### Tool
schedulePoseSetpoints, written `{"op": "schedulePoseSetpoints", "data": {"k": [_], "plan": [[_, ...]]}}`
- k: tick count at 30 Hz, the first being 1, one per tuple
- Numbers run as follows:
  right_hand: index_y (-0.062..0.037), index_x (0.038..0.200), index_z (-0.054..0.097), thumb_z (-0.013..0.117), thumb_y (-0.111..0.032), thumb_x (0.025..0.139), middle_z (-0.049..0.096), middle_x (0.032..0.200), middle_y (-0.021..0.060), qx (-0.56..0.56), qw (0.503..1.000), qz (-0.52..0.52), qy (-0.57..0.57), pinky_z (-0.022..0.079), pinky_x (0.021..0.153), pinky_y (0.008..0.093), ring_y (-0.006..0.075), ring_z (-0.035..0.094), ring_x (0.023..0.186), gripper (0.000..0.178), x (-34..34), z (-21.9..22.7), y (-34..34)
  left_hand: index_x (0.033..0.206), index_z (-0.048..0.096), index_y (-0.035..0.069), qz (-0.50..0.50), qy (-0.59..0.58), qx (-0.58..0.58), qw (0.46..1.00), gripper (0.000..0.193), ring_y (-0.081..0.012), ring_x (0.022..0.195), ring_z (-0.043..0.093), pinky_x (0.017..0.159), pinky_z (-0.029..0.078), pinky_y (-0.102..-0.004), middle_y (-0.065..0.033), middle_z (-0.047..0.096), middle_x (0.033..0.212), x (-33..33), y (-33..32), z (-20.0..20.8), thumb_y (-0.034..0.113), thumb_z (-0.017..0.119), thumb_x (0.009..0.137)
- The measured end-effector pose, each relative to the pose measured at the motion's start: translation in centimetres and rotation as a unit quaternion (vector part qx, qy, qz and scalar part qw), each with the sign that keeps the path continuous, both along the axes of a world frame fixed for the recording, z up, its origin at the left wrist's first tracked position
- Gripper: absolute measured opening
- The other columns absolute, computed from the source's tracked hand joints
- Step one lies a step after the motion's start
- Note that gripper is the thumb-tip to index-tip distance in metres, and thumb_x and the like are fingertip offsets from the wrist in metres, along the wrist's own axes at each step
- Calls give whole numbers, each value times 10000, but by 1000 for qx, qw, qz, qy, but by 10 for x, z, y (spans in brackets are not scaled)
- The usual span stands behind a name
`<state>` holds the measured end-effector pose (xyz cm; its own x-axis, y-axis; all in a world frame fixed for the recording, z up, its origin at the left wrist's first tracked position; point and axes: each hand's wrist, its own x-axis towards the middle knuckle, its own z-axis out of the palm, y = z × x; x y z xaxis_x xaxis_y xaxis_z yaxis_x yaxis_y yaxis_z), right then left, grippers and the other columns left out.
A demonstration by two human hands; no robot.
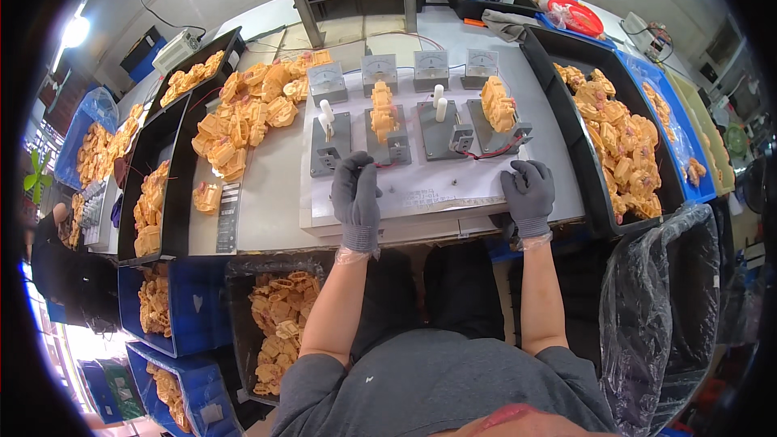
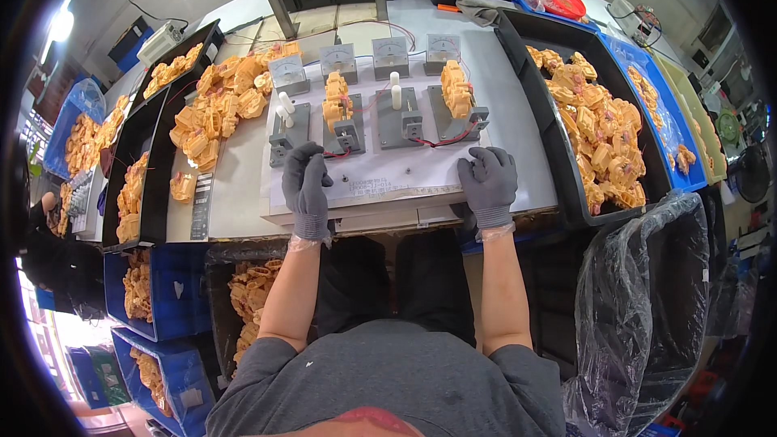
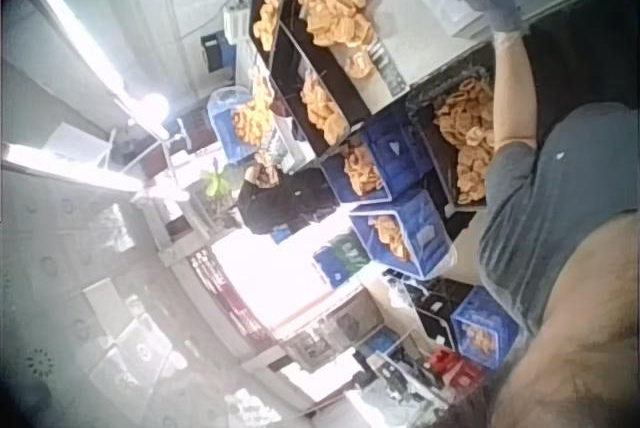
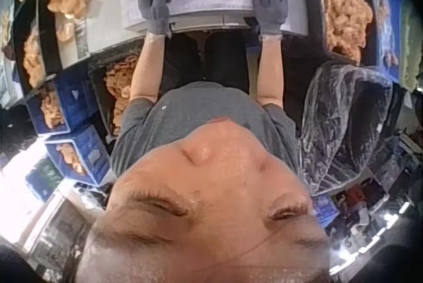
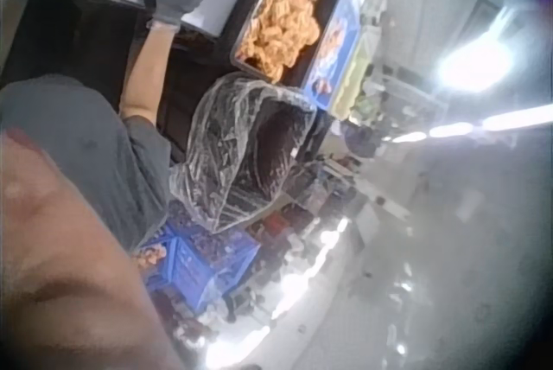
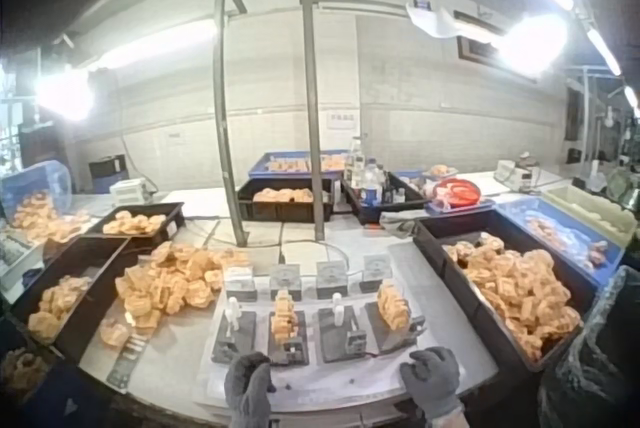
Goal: Assemble toy tank parts by placing them into an assembly jig.
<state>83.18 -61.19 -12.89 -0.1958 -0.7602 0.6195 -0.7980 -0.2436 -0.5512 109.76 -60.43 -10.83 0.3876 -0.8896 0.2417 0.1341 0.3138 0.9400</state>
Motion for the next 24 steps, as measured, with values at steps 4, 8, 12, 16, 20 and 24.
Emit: {"op": "schedulePoseSetpoints", "data": {"k": [4,8,12,16,20,24], "plan": [[-47,884,659,727,-175,666,607,909,113,24,1000,9,-4,477,762,380,288,566,870,263,-8,0,-1,1072,516,-2,70,-119,-165,977,244,-63,694,442,637,404,-192,-60,518,965,-21,8,-5,-53,504,834],[-43,954,646,759,-210,659,595,942,110,82,994,69,-29,482,767,362,269,567,876,357,-12,16,1,1141,451,-1,-26,-227,-259,938,397,-127,824,478,732,423,-236,-136,433,1173,-55,11,-10,-151,483,775],[-28,1006,637,750,-162,696,589,942,81,144,982,100,-64,481,750,302,190,576,837,356,-22,16,-4,1101,480,-2,-76,-191,-254,945,362,-171,826,517,716,450,-266,-147,494,1101,-93,5,-4,-103,550,761],[-21,989,642,715,-80,732,598,904,70,199,960,136,-140,488,719,260,151,589,787,273,-30,22,-6,1089,505,7,-125,-146,-214,958,327,-154,814,510,712,447,-252,-118,497,1092,-118,-5,-5,-79,550,777],[-14,993,645,712,-44,733,604,888,57,187,953,152,-181,482,706,238,130,588,769,271,-33,15,-7,1127,489,31,-153,-92,-144,973,355,-85,818,462,771,404,-225,-24,495,958,-136,-9,-4,-83,528,794],[-7,995,643,711,-40,730,605,890,59,193,953,158,-174,485,712,244,130,592,780,276,-35,17,-6,1126,489,39,-159,-62,-75,982,327,-88,806,458,763,407,-231,-13,477,885,-151,-16,2,-19,549,810]]}}
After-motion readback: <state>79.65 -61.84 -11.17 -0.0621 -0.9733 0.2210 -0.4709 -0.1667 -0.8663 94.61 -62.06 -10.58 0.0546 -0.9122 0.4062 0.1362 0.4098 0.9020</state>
